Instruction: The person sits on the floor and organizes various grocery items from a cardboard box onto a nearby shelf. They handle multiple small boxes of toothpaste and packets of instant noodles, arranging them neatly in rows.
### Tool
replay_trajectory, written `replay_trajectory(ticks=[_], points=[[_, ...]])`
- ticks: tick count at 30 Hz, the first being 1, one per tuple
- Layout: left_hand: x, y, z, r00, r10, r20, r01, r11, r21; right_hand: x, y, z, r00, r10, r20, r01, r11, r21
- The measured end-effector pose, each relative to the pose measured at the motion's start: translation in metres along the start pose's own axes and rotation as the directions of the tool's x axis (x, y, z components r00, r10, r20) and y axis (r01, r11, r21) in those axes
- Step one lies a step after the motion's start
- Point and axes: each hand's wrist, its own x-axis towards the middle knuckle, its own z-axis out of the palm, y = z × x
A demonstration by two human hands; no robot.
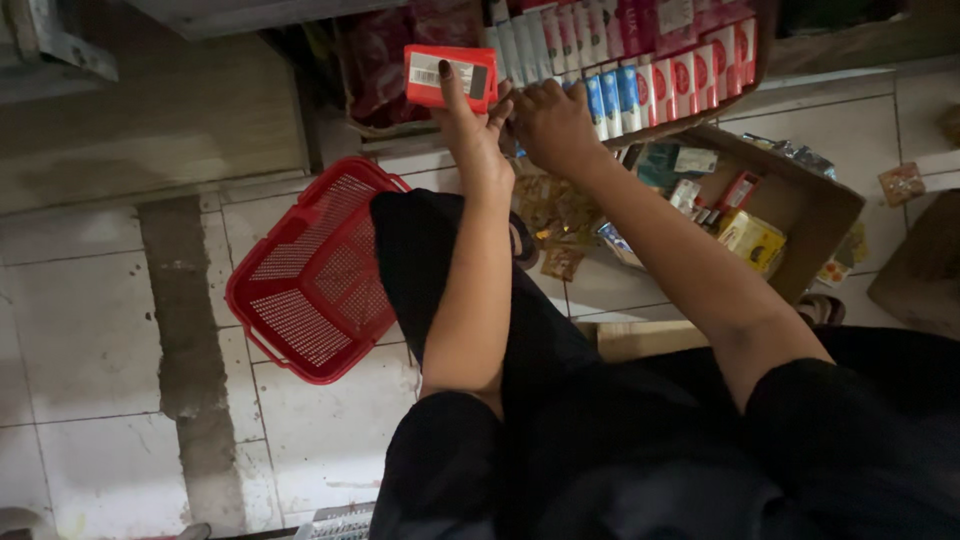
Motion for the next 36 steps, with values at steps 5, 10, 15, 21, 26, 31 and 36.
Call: replay_trajectory(ticks=[5,10,15,21,26,31,36], points=[[0.002,-0.005,-0.003,1.0,-0.008,-0.003,0.008,1.0,-0.004,0.011,0.003,0.008,0.999,0.038,-0.028,-0.036,0.998,0.044],[0.001,-0.005,-0.003,1.0,0.001,0.004,-0.001,1.0,0.004,0.023,0.001,0.014,0.998,0.061,0.013,-0.061,0.997,-0.041],[0.011,-0.015,-0.013,0.999,0.044,-0.019,-0.043,0.996,0.082,0.02,-0.006,0.003,1.0,0.016,-0.025,-0.018,0.995,-0.102],[0.034,-0.047,-0.027,0.988,-0.074,-0.136,0.078,0.997,0.026,0.022,-0.002,0.003,0.997,0.06,-0.056,-0.058,0.998,0.036],[0.038,-0.058,-0.027,0.984,-0.177,-0.037,0.168,0.972,-0.167,0.025,0.006,0.023,0.996,0.044,-0.079,-0.042,0.999,0.025],[0.034,-0.052,-0.026,0.981,-0.18,-0.068,0.171,0.978,-0.119,0.025,0.014,0.028,0.999,-0.033,0.038,0.035,0.998,-0.053],[0.047,-0.065,-0.039,0.99,-0.138,-0.028,0.133,0.982,-0.138,0.024,0.013,0.031,0.996,-0.021,0.081,0.025,0.998,-0.05]])
